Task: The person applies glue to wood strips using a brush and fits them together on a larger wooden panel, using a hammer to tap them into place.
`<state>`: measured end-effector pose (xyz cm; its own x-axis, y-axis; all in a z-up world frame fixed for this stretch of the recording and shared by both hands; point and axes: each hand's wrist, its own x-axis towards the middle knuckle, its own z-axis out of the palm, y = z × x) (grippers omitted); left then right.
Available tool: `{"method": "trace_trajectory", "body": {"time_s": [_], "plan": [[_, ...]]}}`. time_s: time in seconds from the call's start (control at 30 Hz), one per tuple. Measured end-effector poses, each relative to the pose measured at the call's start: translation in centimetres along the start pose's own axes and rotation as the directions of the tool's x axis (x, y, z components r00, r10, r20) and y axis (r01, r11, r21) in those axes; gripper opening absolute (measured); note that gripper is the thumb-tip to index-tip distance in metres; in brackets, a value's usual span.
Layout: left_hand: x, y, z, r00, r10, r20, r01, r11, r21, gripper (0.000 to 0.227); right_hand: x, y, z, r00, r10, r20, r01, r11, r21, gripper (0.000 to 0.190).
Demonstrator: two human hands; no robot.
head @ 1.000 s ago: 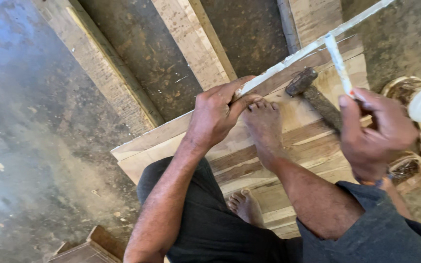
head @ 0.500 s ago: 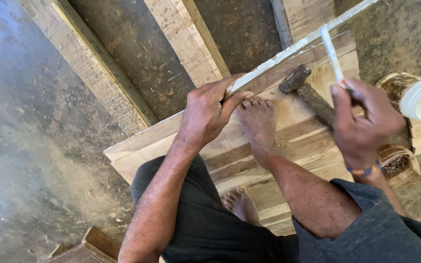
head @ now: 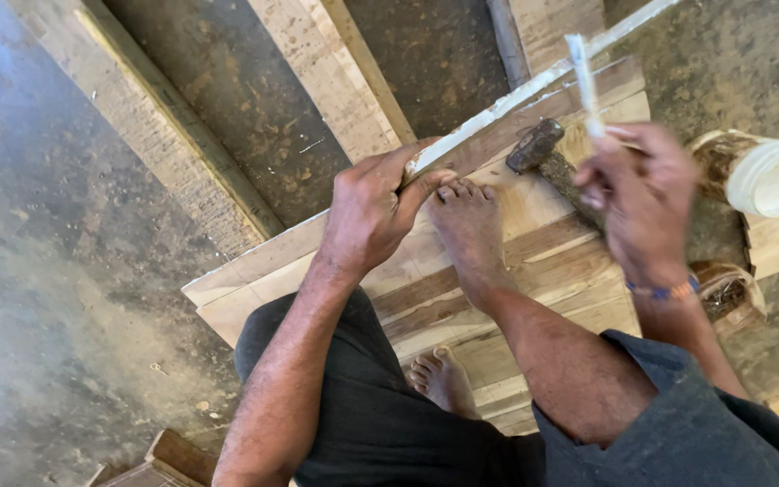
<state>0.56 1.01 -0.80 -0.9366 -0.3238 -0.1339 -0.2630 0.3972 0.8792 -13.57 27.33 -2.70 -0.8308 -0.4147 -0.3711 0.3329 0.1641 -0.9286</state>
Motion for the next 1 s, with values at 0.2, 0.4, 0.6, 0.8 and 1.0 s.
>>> {"method": "trace_trajectory", "body": {"time_s": [0.2, 0.4, 0.6, 0.8, 1.0], "plan": [[0.0, -0.1, -0.2, 0.997, -0.07, 0.009, 0.07, 0.998, 0.001, 0.037, -1.4, 0.0, -1.5, 0.996, 0.093, 0.012, -0.094, 0.995, 0.044, 0.014], [0.0, -0.6, -0.2, 0.999, -0.038, -0.012, 0.038, 0.999, 0.017, 0.037, -0.1, 1.0, -1.4, 0.995, -0.094, -0.043, 0.088, 0.987, -0.136, 0.014], [0.2, -0.2, -0.4, 1.0, -0.017, -0.018, 0.018, 1.0, 0.018, 0.034, 0.1, 1.8, -1.2, 0.974, -0.225, 0.015, 0.207, 0.865, -0.458, 0.014], [0.1, -0.4, -0.5, 1.0, -0.02, -0.019, 0.02, 1.0, 0.008, 0.033, -1.1, 1.9, -3.2, 0.932, -0.364, -0.006, 0.323, 0.835, -0.446, 0.014], [0.0, -0.3, -0.3, 1.0, -0.014, -0.015, 0.014, 1.0, 0.004, 0.032, 1.1, 4.0, -1.5, 0.822, -0.517, 0.239, 0.396, 0.217, -0.892, 0.014]]}}
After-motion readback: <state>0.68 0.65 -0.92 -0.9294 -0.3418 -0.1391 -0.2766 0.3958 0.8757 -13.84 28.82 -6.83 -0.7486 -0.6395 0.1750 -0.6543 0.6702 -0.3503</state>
